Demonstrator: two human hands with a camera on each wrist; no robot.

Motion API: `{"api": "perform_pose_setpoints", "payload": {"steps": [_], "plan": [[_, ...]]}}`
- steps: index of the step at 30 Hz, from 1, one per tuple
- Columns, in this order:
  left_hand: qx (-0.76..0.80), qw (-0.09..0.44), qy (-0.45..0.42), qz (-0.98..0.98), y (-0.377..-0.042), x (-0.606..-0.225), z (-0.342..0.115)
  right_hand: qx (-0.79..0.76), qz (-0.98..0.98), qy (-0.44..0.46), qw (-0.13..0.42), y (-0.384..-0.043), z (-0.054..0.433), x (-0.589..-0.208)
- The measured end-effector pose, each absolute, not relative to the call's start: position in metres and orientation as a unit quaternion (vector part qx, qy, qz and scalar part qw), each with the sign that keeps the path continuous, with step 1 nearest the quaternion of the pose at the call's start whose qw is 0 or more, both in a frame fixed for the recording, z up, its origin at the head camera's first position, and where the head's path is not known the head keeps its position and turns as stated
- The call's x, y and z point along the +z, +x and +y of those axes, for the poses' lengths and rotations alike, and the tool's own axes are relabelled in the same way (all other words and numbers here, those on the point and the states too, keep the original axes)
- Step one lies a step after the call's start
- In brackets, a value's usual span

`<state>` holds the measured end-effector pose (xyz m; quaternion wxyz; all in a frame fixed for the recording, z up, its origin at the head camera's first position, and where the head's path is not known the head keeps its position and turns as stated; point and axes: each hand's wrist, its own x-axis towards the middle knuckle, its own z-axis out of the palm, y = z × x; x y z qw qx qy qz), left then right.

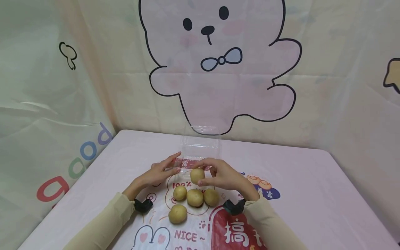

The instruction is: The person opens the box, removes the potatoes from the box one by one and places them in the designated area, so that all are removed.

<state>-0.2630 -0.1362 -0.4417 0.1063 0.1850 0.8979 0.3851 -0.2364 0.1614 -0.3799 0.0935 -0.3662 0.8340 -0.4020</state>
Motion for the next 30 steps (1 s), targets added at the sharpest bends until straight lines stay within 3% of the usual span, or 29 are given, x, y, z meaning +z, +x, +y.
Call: {"api": "perform_pose_setpoints", "payload": {"steps": [30], "plan": [[0.390,0.110,0.180,0.897,-0.263,-0.442,-0.135,-0.408,0.826,-0.369,0.123,-0.175,0.172,-0.400]]}}
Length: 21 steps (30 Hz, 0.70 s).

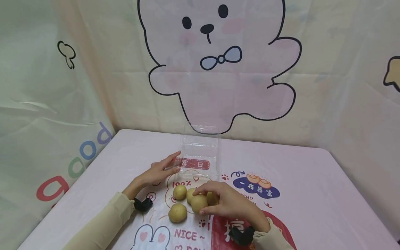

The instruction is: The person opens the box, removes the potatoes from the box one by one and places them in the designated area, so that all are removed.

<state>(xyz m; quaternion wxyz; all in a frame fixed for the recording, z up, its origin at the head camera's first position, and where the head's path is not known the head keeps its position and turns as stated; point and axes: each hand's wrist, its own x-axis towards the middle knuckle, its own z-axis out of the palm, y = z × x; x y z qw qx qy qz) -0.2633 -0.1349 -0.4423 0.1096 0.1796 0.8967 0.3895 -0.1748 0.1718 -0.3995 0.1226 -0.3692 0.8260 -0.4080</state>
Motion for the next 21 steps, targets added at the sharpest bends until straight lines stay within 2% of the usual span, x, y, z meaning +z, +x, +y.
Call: {"api": "perform_pose_setpoints", "payload": {"steps": [6,13,21], "plan": [[0.388,0.111,0.172,0.899,-0.263,-0.442,-0.135,-0.433,0.807,-0.367,0.165,-0.161,0.168,-0.400],[0.390,0.111,0.174,0.897,-0.264,-0.445,-0.137,-0.400,0.818,-0.389,0.136,-0.157,0.165,-0.407],[0.399,0.116,0.172,0.893,-0.261,-0.443,-0.136,-0.341,0.860,-0.359,0.124,-0.153,0.162,-0.408]]}}
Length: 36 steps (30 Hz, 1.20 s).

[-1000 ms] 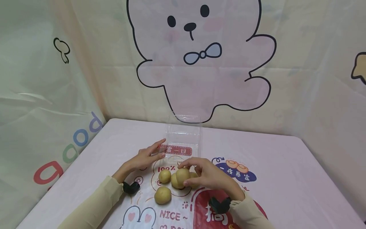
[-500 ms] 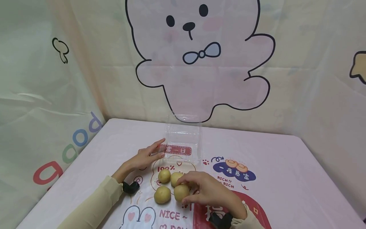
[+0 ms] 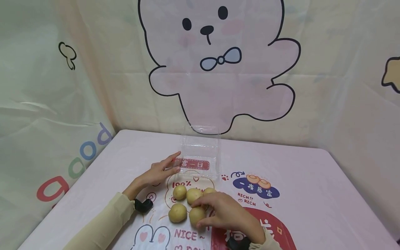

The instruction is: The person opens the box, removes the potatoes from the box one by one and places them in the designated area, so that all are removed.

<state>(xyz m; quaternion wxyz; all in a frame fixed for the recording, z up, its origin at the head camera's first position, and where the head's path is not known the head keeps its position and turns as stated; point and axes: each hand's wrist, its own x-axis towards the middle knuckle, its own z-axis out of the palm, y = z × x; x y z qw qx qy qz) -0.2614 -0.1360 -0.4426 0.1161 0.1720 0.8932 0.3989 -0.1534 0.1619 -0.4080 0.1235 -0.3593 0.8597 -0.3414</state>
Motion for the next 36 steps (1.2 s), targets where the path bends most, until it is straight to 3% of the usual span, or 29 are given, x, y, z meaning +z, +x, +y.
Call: {"api": "perform_pose_setpoints", "payload": {"steps": [10,32,36], "plan": [[0.391,0.115,0.170,0.897,-0.260,-0.441,-0.135,-0.268,0.889,-0.367,0.061,-0.154,0.159,-0.418],[0.393,0.121,0.165,0.897,-0.260,-0.439,-0.133,-0.243,0.905,-0.346,0.052,-0.148,0.153,-0.413],[0.397,0.122,0.155,0.897,-0.259,-0.436,-0.132,-0.239,0.909,-0.339,0.030,-0.145,0.154,-0.406]]}}
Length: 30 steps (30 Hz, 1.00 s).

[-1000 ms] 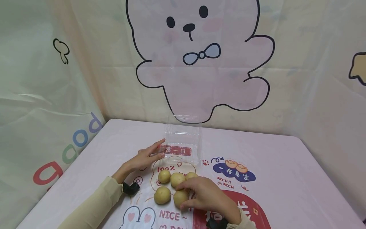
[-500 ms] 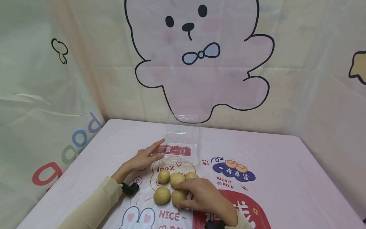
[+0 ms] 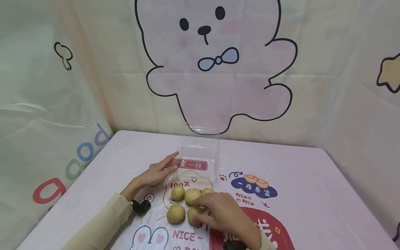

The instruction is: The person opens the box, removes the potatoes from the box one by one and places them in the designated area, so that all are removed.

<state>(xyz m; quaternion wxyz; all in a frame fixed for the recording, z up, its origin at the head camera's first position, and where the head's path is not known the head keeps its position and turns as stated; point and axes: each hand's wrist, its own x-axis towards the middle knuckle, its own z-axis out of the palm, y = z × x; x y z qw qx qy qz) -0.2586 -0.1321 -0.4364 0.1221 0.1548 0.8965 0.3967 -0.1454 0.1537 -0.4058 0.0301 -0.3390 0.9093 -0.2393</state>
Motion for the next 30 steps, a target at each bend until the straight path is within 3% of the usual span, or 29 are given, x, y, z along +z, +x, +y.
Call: {"api": "perform_pose_setpoints", "payload": {"steps": [17,30], "plan": [[0.382,0.078,0.139,0.910,-0.259,-0.437,-0.127,-0.295,0.883,-0.360,-0.058,-0.151,0.162,-0.394],[0.412,0.096,0.117,0.899,-0.262,-0.435,-0.130,-0.294,0.889,-0.346,-0.066,-0.153,0.163,-0.393]]}}
